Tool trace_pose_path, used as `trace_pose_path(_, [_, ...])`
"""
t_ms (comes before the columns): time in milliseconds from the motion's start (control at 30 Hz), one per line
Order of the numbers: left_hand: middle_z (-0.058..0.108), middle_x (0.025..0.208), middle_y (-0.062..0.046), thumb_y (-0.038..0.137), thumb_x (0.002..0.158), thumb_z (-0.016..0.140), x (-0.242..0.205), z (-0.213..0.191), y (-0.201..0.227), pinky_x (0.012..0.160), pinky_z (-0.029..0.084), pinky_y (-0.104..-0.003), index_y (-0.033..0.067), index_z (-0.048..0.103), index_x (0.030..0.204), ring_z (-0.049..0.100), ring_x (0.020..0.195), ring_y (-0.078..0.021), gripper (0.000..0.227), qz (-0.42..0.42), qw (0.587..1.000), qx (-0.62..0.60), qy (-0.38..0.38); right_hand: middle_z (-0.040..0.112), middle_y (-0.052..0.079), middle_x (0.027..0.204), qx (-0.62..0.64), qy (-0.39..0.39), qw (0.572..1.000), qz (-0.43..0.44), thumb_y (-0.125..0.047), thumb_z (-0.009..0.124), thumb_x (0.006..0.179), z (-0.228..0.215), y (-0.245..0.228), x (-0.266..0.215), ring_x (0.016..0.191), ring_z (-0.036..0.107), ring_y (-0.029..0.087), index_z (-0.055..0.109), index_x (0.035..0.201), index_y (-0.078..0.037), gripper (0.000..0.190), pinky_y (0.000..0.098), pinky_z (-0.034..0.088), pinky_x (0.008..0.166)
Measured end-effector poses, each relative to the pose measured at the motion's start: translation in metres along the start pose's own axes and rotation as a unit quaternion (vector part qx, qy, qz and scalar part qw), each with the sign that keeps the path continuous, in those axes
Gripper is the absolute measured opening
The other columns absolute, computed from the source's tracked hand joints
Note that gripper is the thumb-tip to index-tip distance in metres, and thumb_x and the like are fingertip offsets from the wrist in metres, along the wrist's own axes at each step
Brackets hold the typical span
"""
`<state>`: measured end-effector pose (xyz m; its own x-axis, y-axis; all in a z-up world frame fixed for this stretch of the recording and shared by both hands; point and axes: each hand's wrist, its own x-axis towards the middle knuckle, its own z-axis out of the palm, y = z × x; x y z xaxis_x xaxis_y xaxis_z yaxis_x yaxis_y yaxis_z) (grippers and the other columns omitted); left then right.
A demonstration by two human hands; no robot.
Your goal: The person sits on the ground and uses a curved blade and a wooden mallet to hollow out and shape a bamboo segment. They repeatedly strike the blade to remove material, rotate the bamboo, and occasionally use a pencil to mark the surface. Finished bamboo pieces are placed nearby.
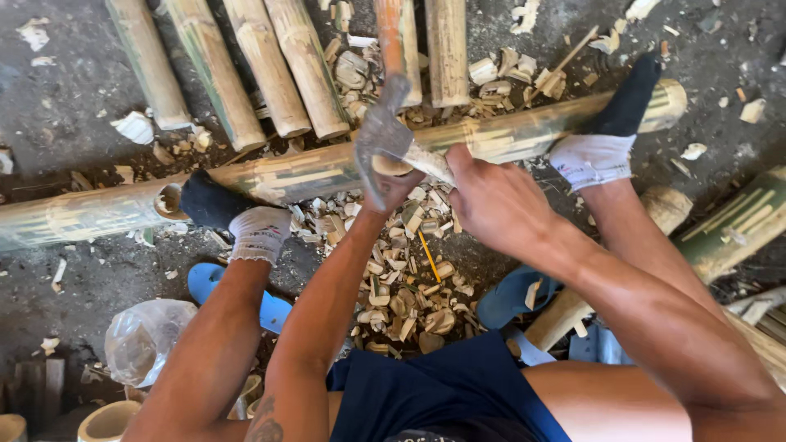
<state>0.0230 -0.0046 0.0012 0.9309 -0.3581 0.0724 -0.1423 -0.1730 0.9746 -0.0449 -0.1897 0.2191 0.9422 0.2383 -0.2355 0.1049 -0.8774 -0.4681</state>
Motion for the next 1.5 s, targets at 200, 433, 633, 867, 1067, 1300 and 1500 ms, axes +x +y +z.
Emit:
trace_pose_path(200, [0.061,0.132,-0.016,0.018,0.093,0.081,-0.006,0.009,-0.016,0.101,0.055,-0.043,0.0014,0.056,0.139,0.065,0.111,-0.0262,0.054,-0.105,0.905,-0.412,0.018,0.06,0.019,0.062,0.069,0.21,0.972,-0.078,-0.005,0.063,0.084,-0.01,-0.018,-0.035,0.051,0.063,0.037,0.044,0.112,0.008,0.036,0.0459,0.052,0.044])
trace_pose_path(433, [0.066,0.124,-0.012,0.032,0.076,0.09,-0.011,0.006,-0.008,0.095,0.062,-0.044,0.0038,0.057,0.128,0.069,0.108,-0.0254,0.068,0.005,0.986,-0.159,-0.051,0.061,0.018,0.062,0.043,-0.003,0.997,0.065,0.001,0.057,0.087,0.05,0.007,-0.016,0.045,0.066,0.033,0.046,0.114,0.005,0.029,0.0431,0.055,0.039])
trace_pose_path(633, [0.072,0.111,-0.008,0.035,0.079,0.088,-0.027,0.007,-0.064,0.09,0.062,-0.038,0.0069,0.064,0.119,0.073,0.098,-0.0207,0.054,0.088,0.99,0.11,-0.023,0.064,0.018,0.069,0.07,0.215,0.974,-0.013,-0.004,0.058,0.095,0.084,0.014,-0.053,0.055,0.067,0.035,0.045,0.115,0.004,0.025,0.0464,0.055,0.048])
trace_pose_path(867, [0.077,0.108,-0.012,0.03,0.078,0.086,0.041,0.022,-0.056,0.084,0.066,-0.031,0.0018,0.066,0.12,0.078,0.093,-0.0208,0.055,-0.177,0.954,-0.238,0.051,0.064,0.025,0.067,0.07,0.144,0.984,0.082,-0.007,0.063,0.086,0.141,0.051,-0.046,0.057,0.064,0.044,0.047,0.114,0.002,0.034,0.054,0.052,0.052])
trace_pose_path(1067, [0.077,0.106,-0.01,0.031,0.083,0.09,0.068,0.007,-0.011,0.085,0.069,-0.034,0.0055,0.065,0.12,0.08,0.094,-0.019,0.052,0.035,0.999,-0.041,0.0,0.066,0.018,0.072,0.166,0.21,0.954,0.136,-0.005,0.058,0.096,0.123,0.076,-0.056,0.055,0.068,0.032,0.048,0.106,-0.003,0.014,0.0457,0.056,0.048])
trace_pose_path(1300, [0.074,0.11,-0.009,0.013,0.084,0.089,0.013,-0.011,0.038,0.086,0.067,-0.033,0.0053,0.057,0.12,0.075,0.099,-0.0176,0.049,0.035,0.97,-0.236,0.047,0.066,0.013,0.071,0.229,0.204,0.941,0.142,-0.027,0.068,0.101,0.064,0.036,-0.059,0.061,0.067,0.02,0.049,0.124,-0.001,0.04,0.0365,0.053,0.058])
trace_pose_path(1500, [0.075,0.097,-0.011,0.001,0.09,0.083,0.001,-0.008,0.031,0.069,0.064,-0.031,0.0015,0.059,0.115,0.074,0.083,-0.0161,0.034,-0.062,0.957,-0.261,0.109,0.067,0.011,0.084,0.197,0.276,0.941,0.007,-0.025,0.068,0.105,0.037,0.006,-0.067,0.07,0.066,0.019,0.053,0.122,0.0,0.033,0.0344,0.055,0.069])
